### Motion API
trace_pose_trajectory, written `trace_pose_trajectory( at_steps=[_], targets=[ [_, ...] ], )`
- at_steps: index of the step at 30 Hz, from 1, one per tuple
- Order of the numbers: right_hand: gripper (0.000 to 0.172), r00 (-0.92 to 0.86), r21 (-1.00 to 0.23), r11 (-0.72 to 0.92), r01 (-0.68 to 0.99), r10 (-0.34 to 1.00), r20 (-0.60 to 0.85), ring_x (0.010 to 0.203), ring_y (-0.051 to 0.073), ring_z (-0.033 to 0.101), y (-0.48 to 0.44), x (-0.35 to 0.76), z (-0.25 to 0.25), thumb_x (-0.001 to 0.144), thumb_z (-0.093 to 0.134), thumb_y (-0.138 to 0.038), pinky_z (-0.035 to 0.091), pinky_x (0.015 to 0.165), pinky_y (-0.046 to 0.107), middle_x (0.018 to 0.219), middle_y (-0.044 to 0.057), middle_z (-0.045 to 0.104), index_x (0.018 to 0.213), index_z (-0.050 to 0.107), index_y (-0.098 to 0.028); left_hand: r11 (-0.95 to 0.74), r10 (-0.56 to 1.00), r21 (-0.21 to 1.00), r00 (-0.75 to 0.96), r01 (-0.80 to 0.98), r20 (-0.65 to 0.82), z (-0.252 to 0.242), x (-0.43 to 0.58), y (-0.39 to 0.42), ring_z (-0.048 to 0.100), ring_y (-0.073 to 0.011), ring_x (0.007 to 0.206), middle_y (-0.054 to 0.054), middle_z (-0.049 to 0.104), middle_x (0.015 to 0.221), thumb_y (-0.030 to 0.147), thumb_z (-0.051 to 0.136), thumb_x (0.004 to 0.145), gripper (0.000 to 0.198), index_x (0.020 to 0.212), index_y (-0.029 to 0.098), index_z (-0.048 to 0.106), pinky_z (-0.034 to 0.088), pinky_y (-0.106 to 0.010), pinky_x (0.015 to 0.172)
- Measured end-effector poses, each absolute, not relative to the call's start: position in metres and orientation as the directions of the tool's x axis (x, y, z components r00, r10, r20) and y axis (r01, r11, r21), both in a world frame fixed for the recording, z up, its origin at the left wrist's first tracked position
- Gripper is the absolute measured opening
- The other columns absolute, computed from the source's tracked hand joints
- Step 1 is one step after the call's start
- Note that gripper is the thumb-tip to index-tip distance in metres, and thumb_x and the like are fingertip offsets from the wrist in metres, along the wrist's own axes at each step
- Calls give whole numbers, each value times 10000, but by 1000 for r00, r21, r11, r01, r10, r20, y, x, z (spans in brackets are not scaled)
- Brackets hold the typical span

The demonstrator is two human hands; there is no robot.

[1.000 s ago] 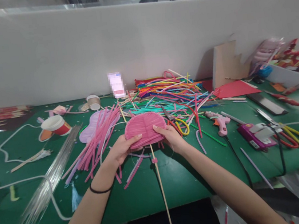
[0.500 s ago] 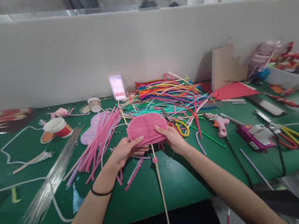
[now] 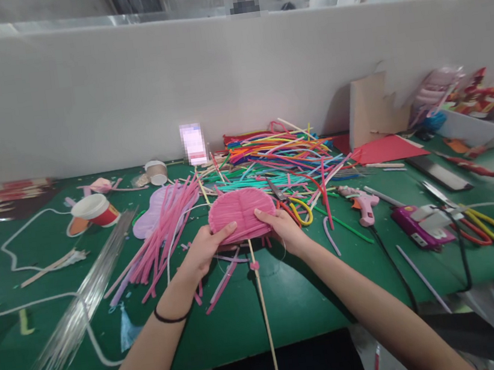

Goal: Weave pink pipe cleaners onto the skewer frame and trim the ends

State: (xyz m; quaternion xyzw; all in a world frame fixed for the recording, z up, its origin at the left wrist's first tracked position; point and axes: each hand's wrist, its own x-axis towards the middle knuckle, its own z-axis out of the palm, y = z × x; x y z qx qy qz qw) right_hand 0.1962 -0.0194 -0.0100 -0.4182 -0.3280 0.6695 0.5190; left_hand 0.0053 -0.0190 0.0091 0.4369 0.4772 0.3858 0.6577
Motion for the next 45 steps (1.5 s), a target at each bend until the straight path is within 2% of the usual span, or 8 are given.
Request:
trace_pose_trajectory(
  at_steps=[11, 20, 25, 29, 33, 37, 41, 45],
  targets=[
    [370, -111, -883, -233, -408, 972, -205, 754, 201, 710, -19, 198, -11, 673, 788, -475, 563, 770, 336, 819, 50, 754, 860, 722, -162, 408, 886, 900, 304, -151, -351, 14, 5, -21, 727, -257, 788, -137, 756, 946, 391, 749, 753, 400, 1055, 134, 699, 603, -301, 577],
    [600, -32, -945, -107, -308, 994, -102, 986, 206, 659, -12, 201, -14, 810, 418, -759, 486, 910, 337, 942, 8, 737, 995, 713, -270, 488, 835, 834, 416, -257, -360, 19, 6, -22, 715, -289, 922, -168, 742, 1000, 325, 681, 823, 308, 1038, 104, 697, 606, -365, 757],
    [407, 118, -975, 127, 183, 982, 150, 920, 240, 644, -8, 231, 1, 879, 485, -560, 479, 840, 364, 966, 58, 715, 1019, 678, -230, 454, 883, 775, 337, -440, -326, 16, -1, -19, 701, -272, 967, -134, 748, 998, 266, 632, 852, 230, 1019, 124, 702, 567, -443, 891],
    [276, 207, -538, -4, 843, 926, 317, 1037, 310, 575, -15, 257, 14, 878, 544, -360, 407, 909, 429, 1026, 160, 678, 1016, 649, -145, 401, 915, 677, 230, -617, -332, 16, -9, -13, 693, -252, 967, -78, 759, 921, 174, 617, 813, 86, 826, 167, 701, 508, -500, 984],
    [408, 232, -156, -209, 965, 962, 142, 1094, 396, 530, -23, 258, 13, 828, 633, -418, 398, 863, 455, 1067, 244, 653, 1057, 623, -80, 348, 935, 601, 223, -720, -275, 21, -10, -13, 651, -289, 1076, -71, 750, 998, 298, 587, 853, 156, 910, 205, 698, 455, -571, 1013],
    [358, 201, -48, -196, 979, 973, 113, 1105, 398, 521, -23, 256, 4, 873, 578, -414, 374, 872, 453, 998, 230, 683, 1005, 623, -84, 301, 951, 516, 294, -802, -98, 24, -9, -15, 455, -369, 1313, -110, 550, 1394, 634, 492, 853, 573, 1279, 260, 578, 391, -645, 1023],
    [306, 185, -167, -159, 973, 970, 157, 1041, 375, 549, -19, 267, -4, 916, 485, -363, 386, 845, 450, 910, 212, 687, 962, 612, -89, 293, 949, 420, 314, -859, -19, 24, -9, -15, 331, -383, 1385, -89, 420, 1500, 694, 427, 847, 657, 1384, 321, 476, 344, -659, 1048],
    [292, 220, -723, 1, 691, 952, 212, 889, 274, 607, -17, 266, -7, 897, 487, -432, 452, 746, 376, 890, 130, 684, 945, 577, -159, 297, 949, 399, 313, -867, -27, 26, -9, -15, 304, -378, 1396, -93, 378, 1524, 517, 397, 937, 520, 1412, 312, 443, 322, -650, 1072]
  ],
)
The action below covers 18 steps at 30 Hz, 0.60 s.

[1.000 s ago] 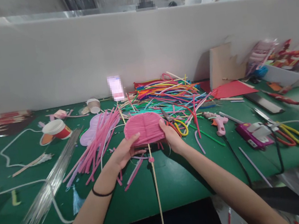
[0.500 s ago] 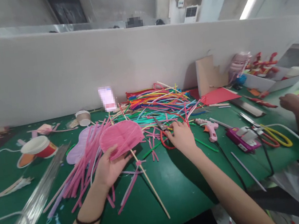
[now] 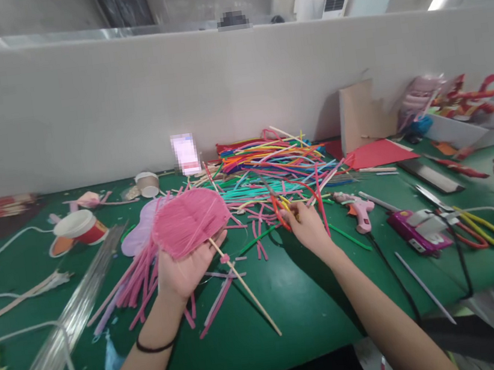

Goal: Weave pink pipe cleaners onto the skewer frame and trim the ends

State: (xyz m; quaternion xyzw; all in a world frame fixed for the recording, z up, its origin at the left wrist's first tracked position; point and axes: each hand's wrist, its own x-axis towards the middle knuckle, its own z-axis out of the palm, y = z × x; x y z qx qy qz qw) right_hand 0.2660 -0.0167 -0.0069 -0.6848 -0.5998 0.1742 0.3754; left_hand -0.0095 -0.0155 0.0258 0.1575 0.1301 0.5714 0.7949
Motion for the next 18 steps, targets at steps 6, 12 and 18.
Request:
trace_pose_trajectory(
  at_steps=[6, 12, 18],
  targets=[
    [423, 156, -990, 102, -102, 984, 85, 600, 130, 574, -23, 234, 2, 685, 728, -531, 448, 551, 247, 709, -20, 621, 885, 543, -208, 282, 955, 370, 297, -885, -17, 23, -8, -19, 279, -394, 1398, -148, 341, 1533, 481, 436, 917, 582, 1446, 244, 397, 312, -641, 1086],
    [373, 280, -981, 160, 111, 942, 186, 447, 107, 460, -27, 234, 3, 785, 642, -540, 395, 488, 248, 508, -70, 484, 718, 472, -215, 289, 955, 351, 294, -891, -40, 19, -4, -20, 296, -391, 1391, -169, 372, 1513, 497, 436, 911, 594, 1429, 208, 422, 293, -627, 1105],
    [386, 212, -767, 281, 577, 855, 474, 742, 203, 598, -32, 239, 0, 840, 553, -579, 486, 708, 345, 795, 57, 637, 773, 537, -200, 250, 967, 379, 248, -891, -55, 21, 1, -22, 352, -380, 1374, -158, 439, 1476, 459, 442, 907, 535, 1371, 199, 497, 322, -614, 1102]
  ],
)
